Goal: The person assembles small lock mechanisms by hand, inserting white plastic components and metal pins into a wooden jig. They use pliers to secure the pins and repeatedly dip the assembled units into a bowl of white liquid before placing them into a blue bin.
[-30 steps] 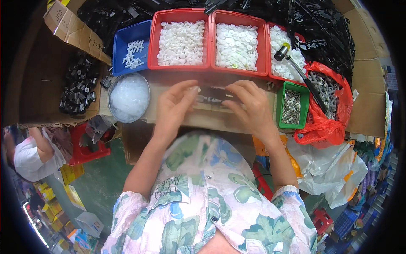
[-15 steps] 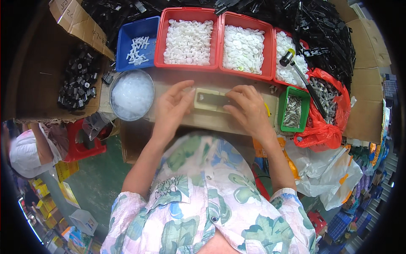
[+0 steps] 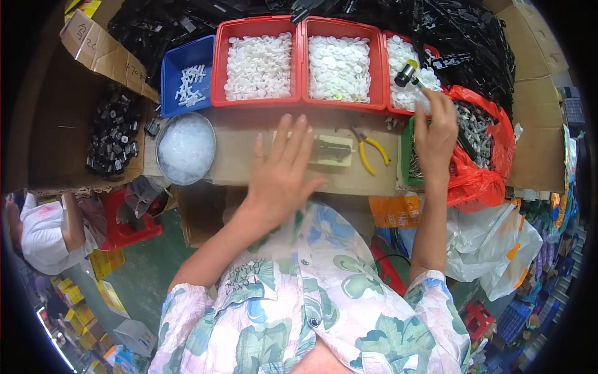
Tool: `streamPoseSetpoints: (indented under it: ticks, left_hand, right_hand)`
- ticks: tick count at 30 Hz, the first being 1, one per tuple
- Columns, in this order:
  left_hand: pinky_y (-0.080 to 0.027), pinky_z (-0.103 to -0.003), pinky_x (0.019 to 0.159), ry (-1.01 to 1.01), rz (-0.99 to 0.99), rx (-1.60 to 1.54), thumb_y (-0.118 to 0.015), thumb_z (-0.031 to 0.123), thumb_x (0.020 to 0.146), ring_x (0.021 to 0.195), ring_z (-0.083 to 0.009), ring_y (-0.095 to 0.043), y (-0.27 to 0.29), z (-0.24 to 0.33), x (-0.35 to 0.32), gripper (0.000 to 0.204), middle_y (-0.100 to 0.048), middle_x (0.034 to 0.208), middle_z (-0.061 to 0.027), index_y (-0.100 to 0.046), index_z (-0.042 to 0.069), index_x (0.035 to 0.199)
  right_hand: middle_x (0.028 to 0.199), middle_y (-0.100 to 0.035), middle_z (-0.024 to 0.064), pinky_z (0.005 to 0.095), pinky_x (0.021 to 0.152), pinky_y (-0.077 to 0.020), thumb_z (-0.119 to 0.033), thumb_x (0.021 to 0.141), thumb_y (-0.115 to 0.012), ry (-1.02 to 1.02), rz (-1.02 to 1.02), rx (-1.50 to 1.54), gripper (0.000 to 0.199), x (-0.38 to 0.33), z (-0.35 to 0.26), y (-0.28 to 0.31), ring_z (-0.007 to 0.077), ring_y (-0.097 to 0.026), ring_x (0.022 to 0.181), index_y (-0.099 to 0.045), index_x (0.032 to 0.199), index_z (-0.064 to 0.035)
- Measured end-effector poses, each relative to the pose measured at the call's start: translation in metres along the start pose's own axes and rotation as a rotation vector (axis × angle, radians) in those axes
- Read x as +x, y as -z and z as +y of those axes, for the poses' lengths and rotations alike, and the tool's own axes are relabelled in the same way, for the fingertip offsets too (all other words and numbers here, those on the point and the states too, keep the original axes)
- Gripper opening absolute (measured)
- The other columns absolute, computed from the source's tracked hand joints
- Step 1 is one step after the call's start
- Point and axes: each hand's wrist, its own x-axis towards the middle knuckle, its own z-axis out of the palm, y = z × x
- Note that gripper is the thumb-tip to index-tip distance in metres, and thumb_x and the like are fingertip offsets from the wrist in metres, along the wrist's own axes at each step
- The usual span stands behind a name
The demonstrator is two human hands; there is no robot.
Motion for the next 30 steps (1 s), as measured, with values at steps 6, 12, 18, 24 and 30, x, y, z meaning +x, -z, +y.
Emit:
streamPoseSetpoints:
  ticks: [6, 12, 18, 24, 30]
  left_hand:
    - [-0.016, -0.054, 0.121, -0.09, -0.054, 0.054, -0.073, 0.05, 0.081, 0.151, -0.0348, -0.027, -0.015, -0.004, 0.002, 0.094, -0.036, 0.159, -0.0193, -0.039, -0.004, 0.15]
    - [-0.033, -0.051, 0.115, -0.177, 0.025, 0.113, -0.074, 0.05, 0.078, 0.145, -0.0393, -0.039, -0.025, -0.014, 0.001, 0.095, -0.042, 0.152, -0.0264, -0.042, -0.008, 0.146]
    - [-0.037, -0.049, 0.113, -0.232, 0.056, 0.175, -0.073, 0.053, 0.076, 0.141, -0.0402, -0.043, -0.028, -0.017, 0.003, 0.096, -0.046, 0.149, -0.0272, -0.045, -0.008, 0.145]
    - [-0.038, -0.048, 0.113, -0.222, 0.094, 0.197, -0.072, 0.054, 0.075, 0.139, -0.04, -0.046, -0.031, -0.017, 0.002, 0.096, -0.048, 0.146, -0.0267, -0.046, -0.008, 0.144]
    - [-0.039, -0.048, 0.112, -0.242, 0.091, 0.215, -0.07, 0.055, 0.077, 0.137, -0.04, -0.048, -0.032, -0.016, 0.002, 0.094, -0.049, 0.145, -0.0268, -0.047, -0.007, 0.143]
  right_hand:
    - [0.1, -0.065, 0.0115, 0.0458, 0.079, -0.0495, -0.015, 0.092, -0.067, -0.005, -0.108, -0.298, 0.021, 0.0, 0.05, 0.0, 0.0317, -0.061, 0.097, -0.067, 0.109, -0.0043]
    - [0.094, -0.063, 0.0173, 0.048, 0.073, -0.0491, -0.013, 0.095, -0.063, 0.046, -0.173, 0.014, 0.017, -0.014, 0.002, 0.028, 0.0365, -0.063, 0.087, -0.064, 0.107, -0.0021]
    - [0.091, -0.065, 0.0207, 0.0484, 0.066, -0.0486, -0.007, 0.096, -0.06, 0.079, -0.578, 0.231, 0.017, -0.071, -0.05, 0.035, 0.0412, -0.064, 0.078, -0.06, 0.111, -0.0007]
    - [0.087, -0.065, 0.0202, 0.0455, 0.064, -0.0489, -0.003, 0.094, -0.061, -0.067, -0.424, 0.396, 0.017, -0.066, -0.071, 0.063, 0.0399, -0.063, 0.071, -0.06, 0.111, 0.0002]
    - [0.086, -0.064, 0.0211, 0.0438, 0.064, -0.0499, -0.001, 0.095, -0.059, -0.01, -0.573, 0.335, 0.019, -0.078, -0.069, 0.053, 0.0401, -0.064, 0.07, -0.059, 0.113, 0.0019]
